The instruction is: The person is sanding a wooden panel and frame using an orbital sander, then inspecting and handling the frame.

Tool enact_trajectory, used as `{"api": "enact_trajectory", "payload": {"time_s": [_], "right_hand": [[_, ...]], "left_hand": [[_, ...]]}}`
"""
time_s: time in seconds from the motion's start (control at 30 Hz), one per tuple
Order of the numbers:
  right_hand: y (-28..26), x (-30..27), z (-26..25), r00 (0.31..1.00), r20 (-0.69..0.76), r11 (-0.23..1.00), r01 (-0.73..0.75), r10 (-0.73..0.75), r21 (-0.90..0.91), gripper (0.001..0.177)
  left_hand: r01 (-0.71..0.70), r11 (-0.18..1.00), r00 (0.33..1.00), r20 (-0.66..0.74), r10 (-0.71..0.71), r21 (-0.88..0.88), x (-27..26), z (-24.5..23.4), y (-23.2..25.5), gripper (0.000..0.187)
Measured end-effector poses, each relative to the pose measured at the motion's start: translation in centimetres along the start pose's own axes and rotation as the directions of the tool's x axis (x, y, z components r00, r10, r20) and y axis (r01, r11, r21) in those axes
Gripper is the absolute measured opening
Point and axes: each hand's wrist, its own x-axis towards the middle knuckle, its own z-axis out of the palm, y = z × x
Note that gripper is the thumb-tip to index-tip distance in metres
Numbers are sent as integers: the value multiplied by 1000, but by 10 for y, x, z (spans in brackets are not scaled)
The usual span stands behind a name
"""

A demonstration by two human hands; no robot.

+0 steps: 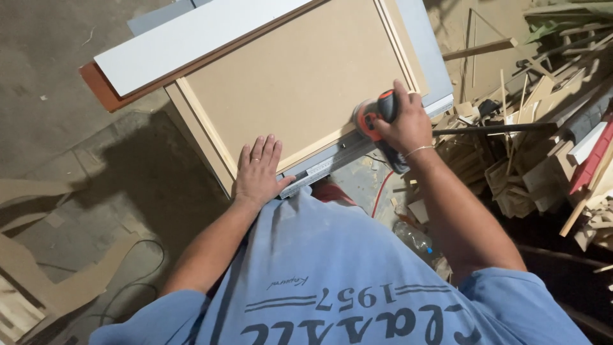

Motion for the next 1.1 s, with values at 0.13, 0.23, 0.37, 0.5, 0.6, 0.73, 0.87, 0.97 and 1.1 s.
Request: {"api": "enact_trajectory", "payload": {"time_s": [0.13,0.23,0.37,0.5,0.6,0.73,0.87,0.97,1.1], "right_hand": [[-24,-21,8,994,49,993,97,-100,63,94],[-61,-47,-1,978,78,980,193,-196,49,90],[-79,-62,27,951,87,955,295,-297,40,86],[-89,-74,49,897,113,904,427,-428,27,91],[-96,-81,41,878,162,891,454,-451,20,93],[-91,-76,36,906,146,915,403,-397,-10,90],[-69,-55,25,949,117,956,294,-291,-8,84],[-54,-40,4,975,54,976,217,-217,1,87],[-29,-15,-14,997,70,998,39,-37,-40,89]], "left_hand": [[-6,1000,1000,1,6,19,-1,0,0,104],[-3,1000,997,82,2,10,1,-7,-1,106],[-14,1000,993,115,11,28,2,-14,1,108],[2,998,979,202,-14,57,3,-13,2,108],[1,998,982,191,-12,59,3,-15,2,105],[0,999,984,177,-7,42,3,-14,2,112],[-3,1000,989,145,2,2,1,-12,0,113],[1,1000,993,118,-3,14,2,-11,1,114],[-6,1000,994,109,6,5,0,-13,0,114]]}}
